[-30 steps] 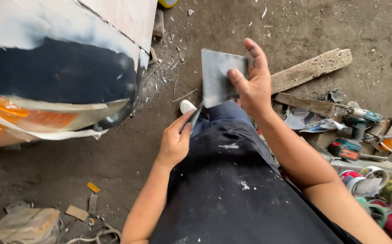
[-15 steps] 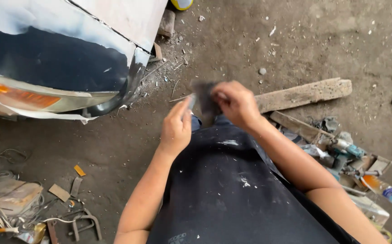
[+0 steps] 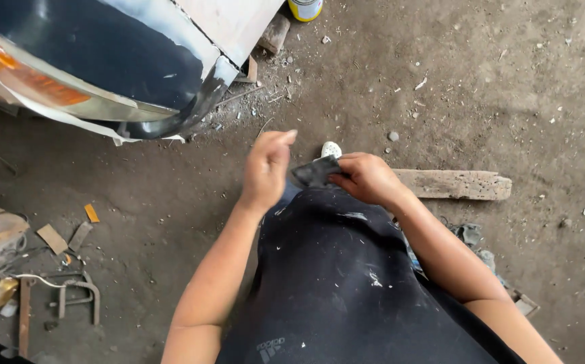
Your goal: The person uses a sanding block to smooth the surface of a car's front bumper and hood. They move along the vehicle, sanding different areas to prepare the surface.
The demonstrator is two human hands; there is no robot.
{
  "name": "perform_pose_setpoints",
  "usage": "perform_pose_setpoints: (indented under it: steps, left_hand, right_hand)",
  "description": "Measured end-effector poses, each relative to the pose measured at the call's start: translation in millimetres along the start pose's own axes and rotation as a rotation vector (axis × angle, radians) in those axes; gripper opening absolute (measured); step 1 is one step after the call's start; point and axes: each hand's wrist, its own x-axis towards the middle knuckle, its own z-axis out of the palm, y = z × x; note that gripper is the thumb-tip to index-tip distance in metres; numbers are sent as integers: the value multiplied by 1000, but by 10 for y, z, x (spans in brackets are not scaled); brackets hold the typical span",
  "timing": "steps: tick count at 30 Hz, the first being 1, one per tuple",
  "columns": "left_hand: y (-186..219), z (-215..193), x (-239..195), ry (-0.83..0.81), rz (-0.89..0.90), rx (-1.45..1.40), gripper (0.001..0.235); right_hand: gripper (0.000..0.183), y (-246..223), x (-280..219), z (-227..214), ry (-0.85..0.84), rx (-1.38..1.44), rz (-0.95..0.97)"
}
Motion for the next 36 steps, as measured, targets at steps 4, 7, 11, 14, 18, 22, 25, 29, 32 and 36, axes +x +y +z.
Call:
perform_pose_setpoints:
  steps: [4,7,11,14,18,22,25,29,32,36]
  left_hand:
    - [180,227,-18,-188,297,234,20]
    - [106,254,-25,-225,235,245,16]
    - [103,202,-60,-190,184,246,14]
    - [43,115,-50,-175,143,263,15]
    - [-153,68,-117,-160,5,233,15]
    - [-431,234,-185,-129,-214,259,31]
    - [-523,309,-115,-117,-324,54,42]
    - [-304,267,-35,-141,-394,-800,55]
    - [-275,234,-24,-191,-409,-952,61]
    - [-328,303,-62,-188,-391,-930,63]
  right_hand:
    - [20,-31,54,-16,-31,-151,-194]
    - [20,-48,77,-97,-54,-48,-148]
    - [19,70,89,-218,-138,51,-14]
    - [20,296,42,-298,-112,304,136]
    - [24,748,30,-456,105,836,224]
    - [44,554,100,-559,355,1396,173]
    - [59,561,125,-508,375,1549,216]
    - [66,613,76,-429,398,1594,309]
    - [65,655,43,-409,410,1591,326]
    - [62,765,-56,-384,401,1573,342]
